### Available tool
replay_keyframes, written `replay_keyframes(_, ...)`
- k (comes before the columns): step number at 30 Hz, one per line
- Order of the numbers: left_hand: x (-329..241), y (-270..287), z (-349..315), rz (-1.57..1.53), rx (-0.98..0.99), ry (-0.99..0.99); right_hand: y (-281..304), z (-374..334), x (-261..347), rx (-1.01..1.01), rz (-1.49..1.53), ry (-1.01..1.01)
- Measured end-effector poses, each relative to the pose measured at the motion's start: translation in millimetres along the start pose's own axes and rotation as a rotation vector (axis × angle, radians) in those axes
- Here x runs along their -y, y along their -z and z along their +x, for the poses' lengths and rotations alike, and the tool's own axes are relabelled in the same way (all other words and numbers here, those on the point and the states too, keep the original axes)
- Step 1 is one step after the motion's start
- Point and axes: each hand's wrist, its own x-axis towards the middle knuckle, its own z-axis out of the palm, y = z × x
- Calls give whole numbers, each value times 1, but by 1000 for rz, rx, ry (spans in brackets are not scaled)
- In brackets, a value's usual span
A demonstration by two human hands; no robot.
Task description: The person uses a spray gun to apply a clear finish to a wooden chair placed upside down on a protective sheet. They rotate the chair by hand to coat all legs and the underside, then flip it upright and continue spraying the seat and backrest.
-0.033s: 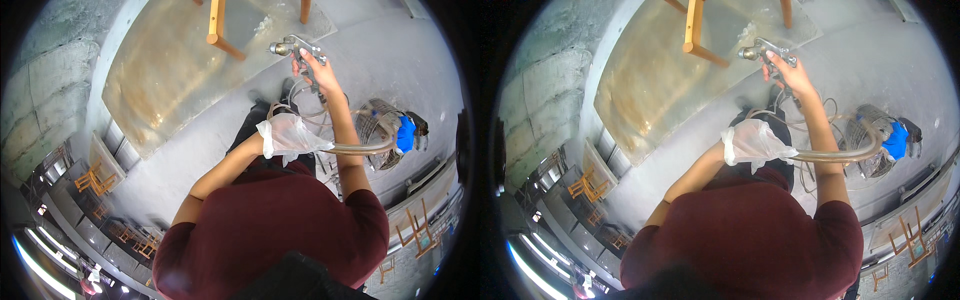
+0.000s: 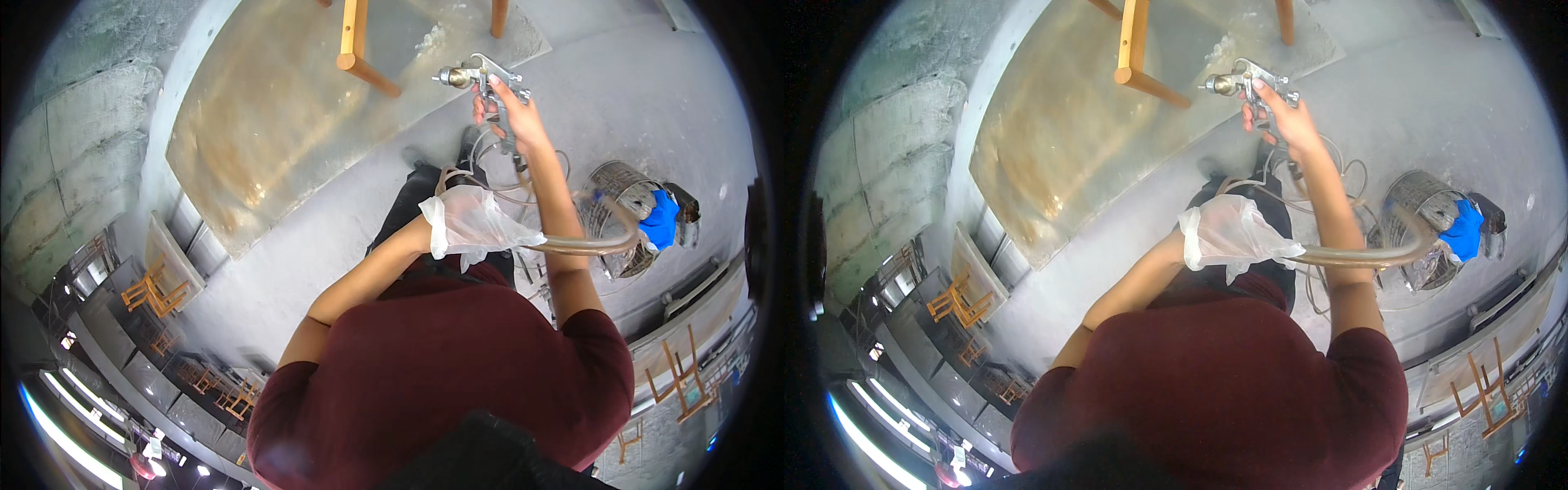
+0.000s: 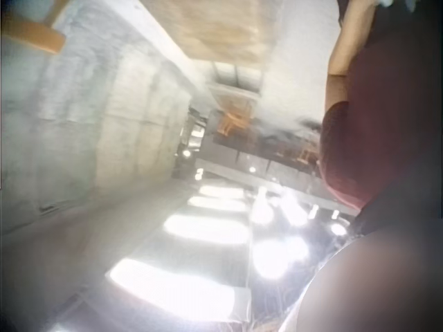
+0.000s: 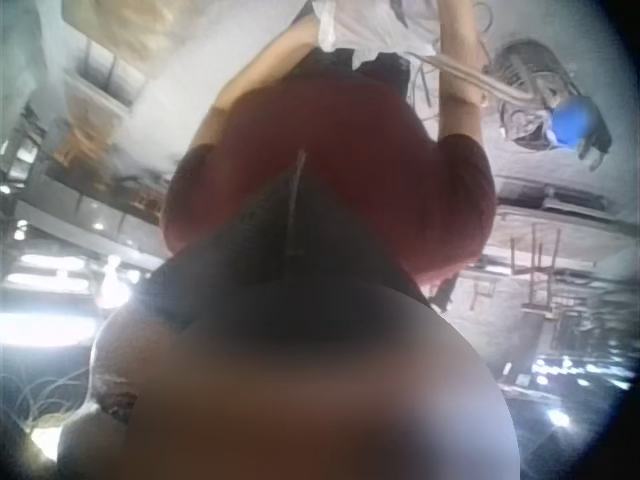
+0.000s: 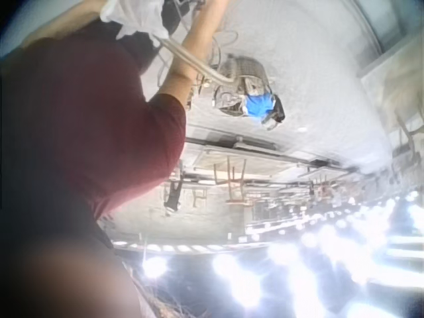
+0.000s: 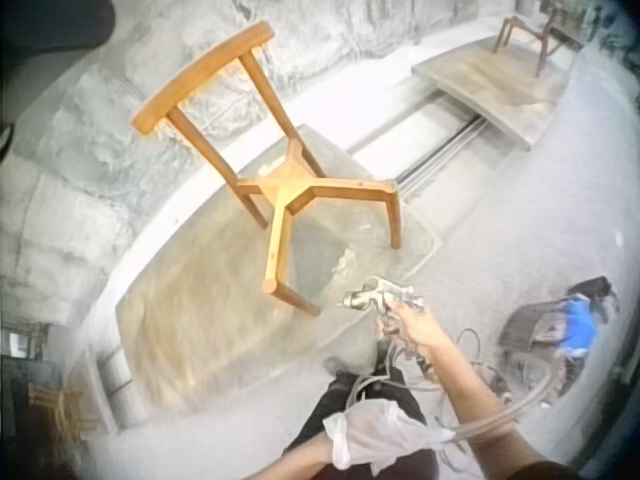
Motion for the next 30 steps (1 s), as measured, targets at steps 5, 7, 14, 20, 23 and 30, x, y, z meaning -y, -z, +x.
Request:
replay_keyframes(5,-21,-8,-30,525,42,-210,-10,49,-90,-197,375,-207)
replay_keyframes(7,-30,-4,-45,450,47,-116,-12,65,-128,-315,293,-238)
replay_keyframes(14,-50,65,-130,610,75,-213,-32,98,-232,-548,-94,-200)
replay_keyframes(20,-14,127,-223,678,94,-338,-138,94,-272,-217,-815,-126)
replay_keyframes(23,17,163,-255,634,51,-427,-200,76,-241,-268,-1212,51)
replay_keyframes(30,46,239,-279,200,-35,-442,-284,-15,-83,-464,-1261,397)
